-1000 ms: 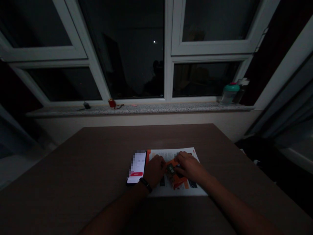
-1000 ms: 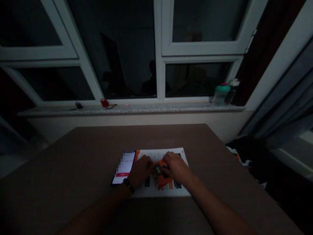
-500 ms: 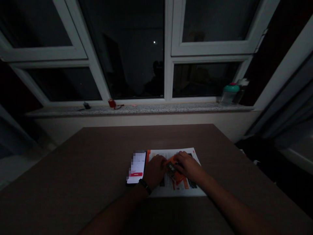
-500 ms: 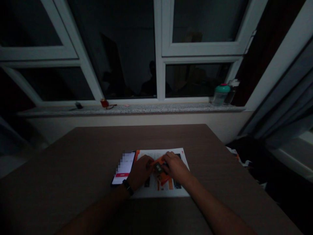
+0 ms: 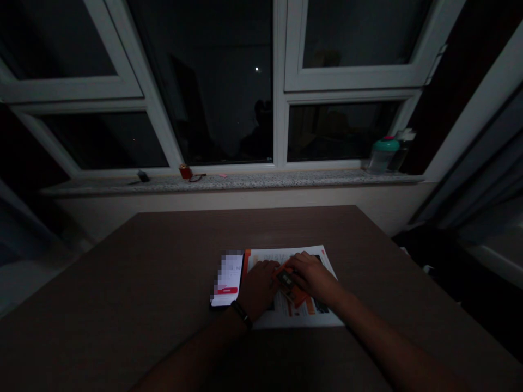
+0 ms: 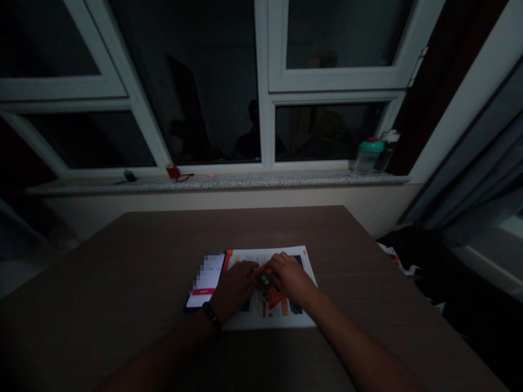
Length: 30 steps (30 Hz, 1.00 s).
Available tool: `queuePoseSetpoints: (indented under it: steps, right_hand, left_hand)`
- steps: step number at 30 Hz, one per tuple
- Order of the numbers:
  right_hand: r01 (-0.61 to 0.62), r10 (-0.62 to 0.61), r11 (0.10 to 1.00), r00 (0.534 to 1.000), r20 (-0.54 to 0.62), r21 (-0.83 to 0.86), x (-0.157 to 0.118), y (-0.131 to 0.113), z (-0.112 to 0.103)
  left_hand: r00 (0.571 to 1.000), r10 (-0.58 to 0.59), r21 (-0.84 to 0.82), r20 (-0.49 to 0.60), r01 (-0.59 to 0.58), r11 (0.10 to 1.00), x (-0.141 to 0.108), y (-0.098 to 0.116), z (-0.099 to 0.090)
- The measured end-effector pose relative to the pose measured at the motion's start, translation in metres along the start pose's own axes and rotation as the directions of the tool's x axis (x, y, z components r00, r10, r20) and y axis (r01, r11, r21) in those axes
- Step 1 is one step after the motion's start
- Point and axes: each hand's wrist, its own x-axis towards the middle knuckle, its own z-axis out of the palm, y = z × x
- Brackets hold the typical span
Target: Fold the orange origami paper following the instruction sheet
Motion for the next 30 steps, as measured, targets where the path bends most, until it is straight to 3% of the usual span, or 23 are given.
queuePoseSetpoints:
  steps: [9,24,30]
  right_hand:
    - [0.083,-0.085,0.987,0.996,0.012,0.135,0.0,-0.0006,0.0023]
    - [0.114,-0.124,0.984,0.99,0.067,0.135,0.0001,0.0039,-0.0024]
    - [0.127,-0.136,0.984,0.988,0.069,0.127,-0.0003,0.0011,-0.0042]
  left_hand:
    - [0.999,0.028,-0.078,-0.016,-0.029,0.997,0.0014,0.0024,-0.0004]
    - [0.999,0.043,-0.077,-0.017,-0.044,0.996,0.0006,0.0009,0.0013]
    - [0.997,0.063,-0.026,0.034,-0.062,0.998,0.0,0.0055,-0.0021]
